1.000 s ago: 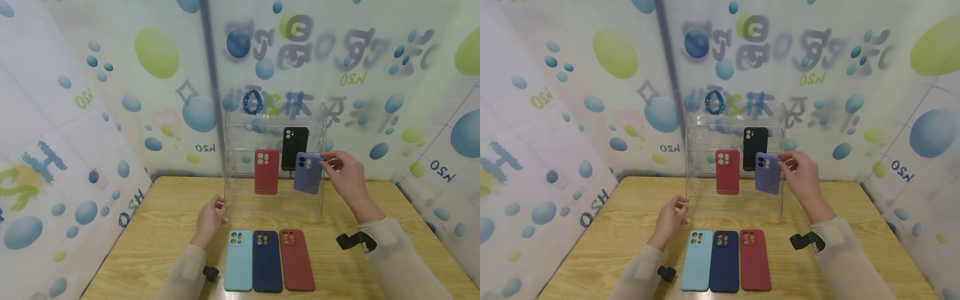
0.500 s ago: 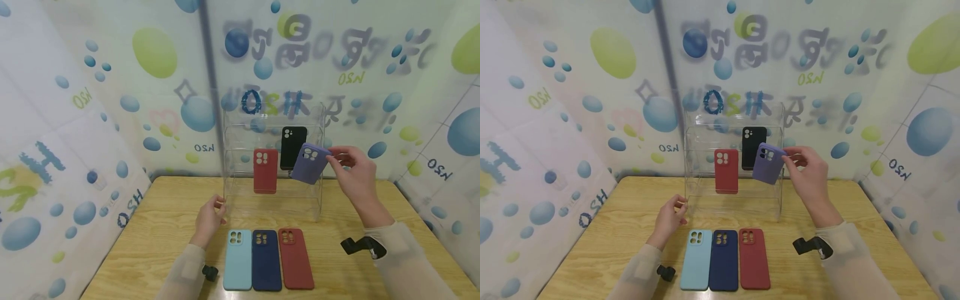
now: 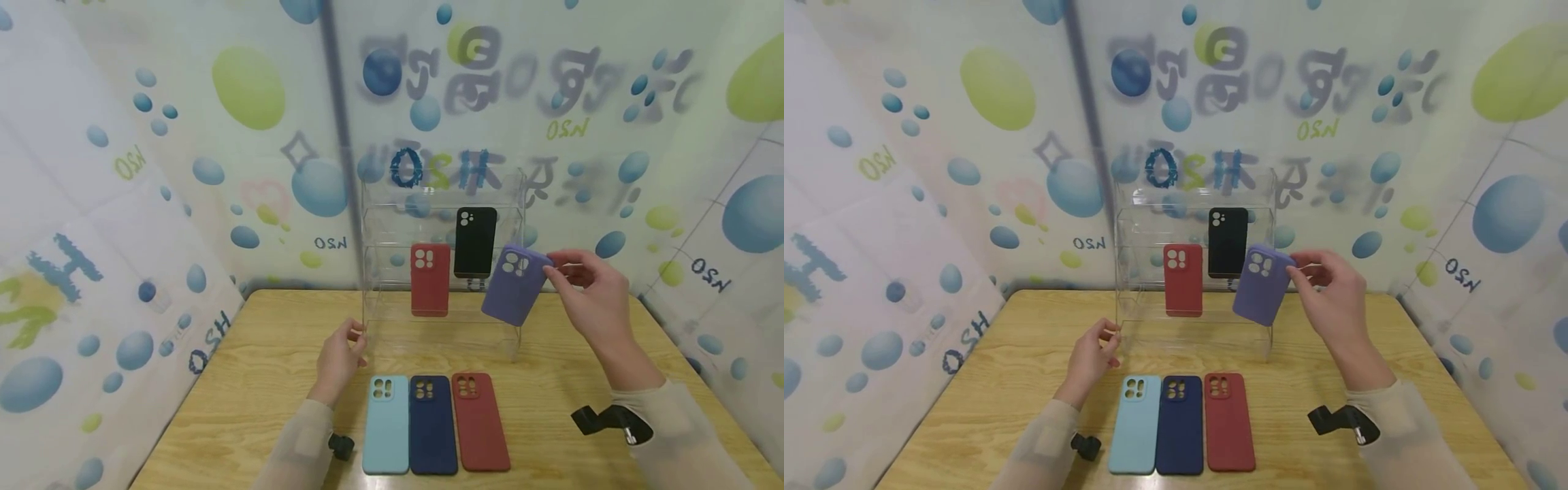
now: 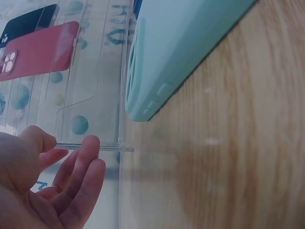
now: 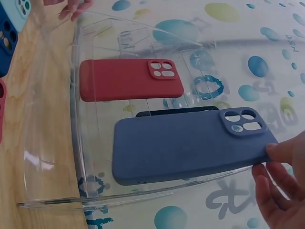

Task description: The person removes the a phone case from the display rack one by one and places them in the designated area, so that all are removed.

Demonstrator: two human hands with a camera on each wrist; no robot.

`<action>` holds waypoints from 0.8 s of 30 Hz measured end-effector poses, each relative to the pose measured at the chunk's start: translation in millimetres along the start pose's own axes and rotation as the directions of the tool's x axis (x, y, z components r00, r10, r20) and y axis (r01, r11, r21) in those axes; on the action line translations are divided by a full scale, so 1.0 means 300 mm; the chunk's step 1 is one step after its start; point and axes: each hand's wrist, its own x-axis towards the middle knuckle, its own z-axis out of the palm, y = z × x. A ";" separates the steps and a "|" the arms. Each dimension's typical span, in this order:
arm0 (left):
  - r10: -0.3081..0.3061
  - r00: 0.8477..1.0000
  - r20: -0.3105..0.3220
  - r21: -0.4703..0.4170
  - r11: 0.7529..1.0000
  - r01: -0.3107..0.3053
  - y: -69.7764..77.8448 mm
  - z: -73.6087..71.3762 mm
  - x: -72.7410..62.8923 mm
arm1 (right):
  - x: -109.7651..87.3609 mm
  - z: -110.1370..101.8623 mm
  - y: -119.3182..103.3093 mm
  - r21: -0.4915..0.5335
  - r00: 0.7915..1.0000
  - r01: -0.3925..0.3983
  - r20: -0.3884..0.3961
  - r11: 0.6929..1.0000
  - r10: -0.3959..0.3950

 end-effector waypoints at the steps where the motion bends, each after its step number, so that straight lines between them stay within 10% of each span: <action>1: 0.000 1.000 -0.001 0.004 1.000 0.000 -0.001 0.000 0.000 | -0.005 -0.004 0.004 -0.013 1.000 -0.009 0.016 1.000 0.009; 15: -0.001 1.000 0.010 0.007 1.000 0.001 -0.003 0.003 0.003 | -0.061 -0.057 0.072 -0.136 0.963 -0.042 0.257 0.990 0.076; 24: -0.008 1.000 0.004 0.016 1.000 0.008 -0.005 0.005 0.006 | -0.100 -0.070 0.130 -0.160 0.896 -0.128 0.405 0.979 0.183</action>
